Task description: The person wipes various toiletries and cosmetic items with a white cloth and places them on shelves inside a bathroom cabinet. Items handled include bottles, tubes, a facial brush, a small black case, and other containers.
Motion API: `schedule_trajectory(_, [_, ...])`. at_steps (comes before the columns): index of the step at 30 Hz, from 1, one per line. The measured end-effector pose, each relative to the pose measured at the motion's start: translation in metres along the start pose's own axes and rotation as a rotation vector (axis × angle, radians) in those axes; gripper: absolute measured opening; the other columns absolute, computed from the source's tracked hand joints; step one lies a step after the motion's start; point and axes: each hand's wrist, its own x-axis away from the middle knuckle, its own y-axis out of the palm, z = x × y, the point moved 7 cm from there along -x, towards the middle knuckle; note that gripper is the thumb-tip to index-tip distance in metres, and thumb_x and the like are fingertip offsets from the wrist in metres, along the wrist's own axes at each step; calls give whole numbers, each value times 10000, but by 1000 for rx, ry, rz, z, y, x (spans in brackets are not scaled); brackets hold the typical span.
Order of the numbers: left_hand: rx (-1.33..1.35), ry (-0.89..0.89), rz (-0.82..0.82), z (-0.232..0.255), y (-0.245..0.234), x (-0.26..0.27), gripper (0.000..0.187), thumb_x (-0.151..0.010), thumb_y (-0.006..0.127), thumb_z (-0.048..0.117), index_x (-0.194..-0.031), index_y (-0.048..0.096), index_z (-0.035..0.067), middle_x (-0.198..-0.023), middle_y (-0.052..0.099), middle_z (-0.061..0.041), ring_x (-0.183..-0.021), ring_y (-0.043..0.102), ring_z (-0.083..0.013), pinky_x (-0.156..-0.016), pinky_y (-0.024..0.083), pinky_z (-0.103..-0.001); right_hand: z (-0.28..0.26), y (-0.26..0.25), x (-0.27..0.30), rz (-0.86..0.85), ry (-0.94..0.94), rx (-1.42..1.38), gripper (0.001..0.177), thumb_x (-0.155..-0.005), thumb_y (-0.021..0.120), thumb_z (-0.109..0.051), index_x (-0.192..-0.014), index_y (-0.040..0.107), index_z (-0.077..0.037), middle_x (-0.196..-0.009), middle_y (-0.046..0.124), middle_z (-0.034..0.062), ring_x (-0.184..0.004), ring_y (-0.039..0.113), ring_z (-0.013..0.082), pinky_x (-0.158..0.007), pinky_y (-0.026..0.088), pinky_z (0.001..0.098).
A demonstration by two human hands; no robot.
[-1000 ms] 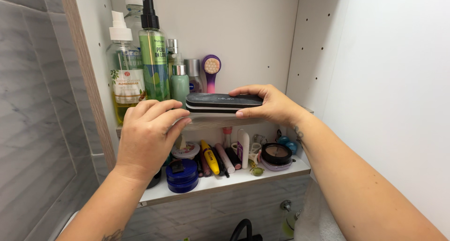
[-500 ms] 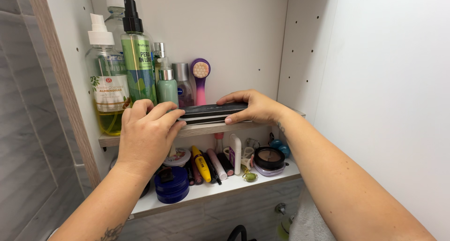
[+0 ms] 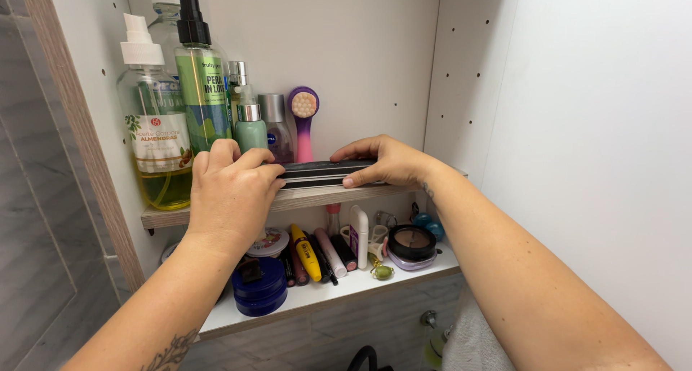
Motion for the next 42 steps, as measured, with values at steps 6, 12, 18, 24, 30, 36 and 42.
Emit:
schedule_trajectory(6, [-34, -12, -28, 1, 4, -2, 199, -742, 821, 272, -926, 828, 195, -1034, 706, 99, -1036, 537, -243, -886, 399, -415, 5, 0, -10, -29, 25, -24, 650, -675, 893, -247, -1290, 717, -132, -1270, 746, 67, -1205, 680, 203, -1084, 491, 342])
schedule_trajectory(12, [-84, -29, -131, 0, 8, -7, 269, -697, 834, 285, -954, 839, 208, -1198, 651, 53, -1141, 470, -292, -927, 342, -445, 7, -3, -10, -2, 85, -78, 704, -671, 891, -225, -1337, 677, -145, -1324, 722, 78, -1290, 637, 209, -1136, 438, 346])
schedule_trajectory(18, [-93, -45, -170, 1, 10, -7, 219, -700, 837, 283, -908, 844, 216, -1245, 637, 51, -1187, 450, -299, -950, 330, -447, 4, -1, -10, -20, 74, -104, 711, -682, 881, -232, -1355, 665, -154, -1347, 709, 82, -1319, 621, 214, -1163, 425, 357])
schedule_trajectory(24, [-77, -45, -154, 0, 10, -6, 228, -692, 841, 272, -912, 844, 213, -1238, 636, 46, -1193, 443, -307, -950, 324, -455, 5, 0, -9, -25, 68, -98, 729, -677, 879, -251, -1366, 658, -168, -1343, 699, 86, -1310, 618, 229, -1154, 429, 371])
schedule_trajectory(30, [-74, -10, -62, 0, 0, 1, 308, -706, 846, 266, -1003, 821, 192, -1265, 631, 38, -1197, 446, -292, -953, 328, -458, 8, -8, -6, 54, 53, -54, 797, -696, 877, -309, -1425, 579, -184, -1381, 643, 116, -1297, 603, 247, -1113, 468, 382])
schedule_trajectory(36, [-10, 38, 87, 9, -26, 26, 251, -882, 839, 270, -1116, 787, 194, -1316, 605, 46, -1240, 439, -295, -998, 328, -431, -24, -21, 44, 597, -306, -121, 530, -845, 882, -196, -1313, 664, -80, -1202, 641, 72, -1014, 619, 142, -866, 576, 280])
schedule_trajectory(42, [231, -40, 112, 39, -55, 93, 291, -925, 850, 274, -1184, 735, 208, -1287, 595, 41, -1230, 469, -281, -994, 343, -446, -36, 70, 155, 638, -476, -482, 213, -1042, 753, -72, -1216, 633, -44, -1028, 659, 15, -913, 619, 91, -823, 517, 235])
